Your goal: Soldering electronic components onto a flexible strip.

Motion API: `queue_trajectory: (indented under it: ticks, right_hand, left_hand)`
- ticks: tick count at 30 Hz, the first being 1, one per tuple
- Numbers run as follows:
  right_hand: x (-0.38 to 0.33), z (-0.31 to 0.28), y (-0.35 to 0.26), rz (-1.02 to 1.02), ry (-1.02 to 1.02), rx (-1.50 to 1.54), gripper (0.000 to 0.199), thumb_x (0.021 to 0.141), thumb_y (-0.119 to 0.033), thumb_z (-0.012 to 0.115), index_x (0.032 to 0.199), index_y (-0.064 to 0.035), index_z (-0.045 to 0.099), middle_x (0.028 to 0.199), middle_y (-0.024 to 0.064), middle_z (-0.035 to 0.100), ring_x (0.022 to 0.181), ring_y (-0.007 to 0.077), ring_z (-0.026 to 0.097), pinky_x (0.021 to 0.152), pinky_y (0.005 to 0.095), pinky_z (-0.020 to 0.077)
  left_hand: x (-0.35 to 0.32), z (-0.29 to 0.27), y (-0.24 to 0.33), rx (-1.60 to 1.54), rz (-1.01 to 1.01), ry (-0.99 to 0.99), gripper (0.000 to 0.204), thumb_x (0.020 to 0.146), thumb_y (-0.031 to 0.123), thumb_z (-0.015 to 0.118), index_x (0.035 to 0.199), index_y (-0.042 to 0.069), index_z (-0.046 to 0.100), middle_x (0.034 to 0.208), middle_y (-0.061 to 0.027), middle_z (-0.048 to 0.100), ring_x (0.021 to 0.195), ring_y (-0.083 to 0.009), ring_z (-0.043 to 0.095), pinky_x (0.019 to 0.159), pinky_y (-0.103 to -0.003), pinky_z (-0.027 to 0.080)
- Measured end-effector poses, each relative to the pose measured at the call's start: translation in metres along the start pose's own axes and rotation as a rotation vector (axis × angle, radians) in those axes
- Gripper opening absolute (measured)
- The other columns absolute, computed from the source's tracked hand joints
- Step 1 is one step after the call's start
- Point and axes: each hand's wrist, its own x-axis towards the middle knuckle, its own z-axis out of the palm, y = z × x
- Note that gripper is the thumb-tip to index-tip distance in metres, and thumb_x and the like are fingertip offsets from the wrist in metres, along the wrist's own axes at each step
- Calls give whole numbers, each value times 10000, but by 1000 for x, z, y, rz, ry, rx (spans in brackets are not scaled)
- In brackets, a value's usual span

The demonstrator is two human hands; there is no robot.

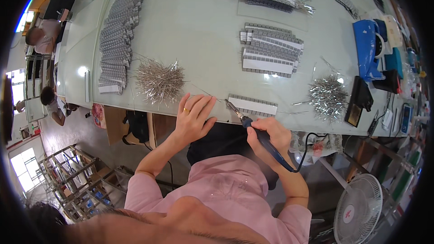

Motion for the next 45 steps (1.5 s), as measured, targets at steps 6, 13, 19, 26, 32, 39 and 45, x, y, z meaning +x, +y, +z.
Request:
queue_trajectory:
  ticks: [6,13,19,26,32,39,45]
  right_hand:
    - [5,3,-3,16,-22,-11,121,773,-2,730,847,-5,634,737,106,649,660,198,664,715,320,559]
    - [10,5,6,-102,16,-45,197,739,-4,766,883,-54,641,748,97,643,603,221,658,553,290,518]
    - [-17,0,34,221,214,567,71,905,-29,624,942,11,579,826,106,645,666,183,686,608,255,543]
    - [-33,-40,51,136,556,455,184,963,-155,583,978,17,520,813,107,593,624,202,652,628,302,568]
    - [-53,-63,58,219,611,441,94,962,-73,580,1009,0,542,889,97,633,699,201,690,675,298,568]
    - [-38,-43,73,355,501,574,73,941,-83,639,928,-14,620,833,44,668,746,108,666,669,257,542]
    - [-36,-53,66,196,572,704,84,926,-46,650,944,0,581,867,28,621,747,91,654,673,228,521]
  left_hand:
    - [0,-1,-1,3,1,-8,540,825,298,698,1298,58,598,1267,-52,566,1196,-217,511,1096,-502,327]
    - [7,-14,3,-15,-53,17,541,803,292,722,1283,67,609,1242,-49,578,1170,-219,532,1067,-497,348]
    - [2,-16,32,-143,181,167,375,793,297,735,1117,117,678,1121,-27,609,1030,-199,601,979,-444,427]
    - [36,18,61,-88,167,-101,663,787,377,740,1354,89,554,1444,-130,471,1347,-321,418,1075,-565,335]
    - [46,36,70,-1,160,-163,703,819,394,724,1408,73,510,1485,-127,450,1400,-337,372,1117,-597,263]
    - [36,43,62,62,205,-165,617,891,334,653,1423,69,486,1478,-145,464,1392,-358,403,1138,-600,234]
    - [35,45,67,108,249,-153,547,943,326,601,1419,82,483,1479,-119,462,1377,-365,418,1128,-629,231]
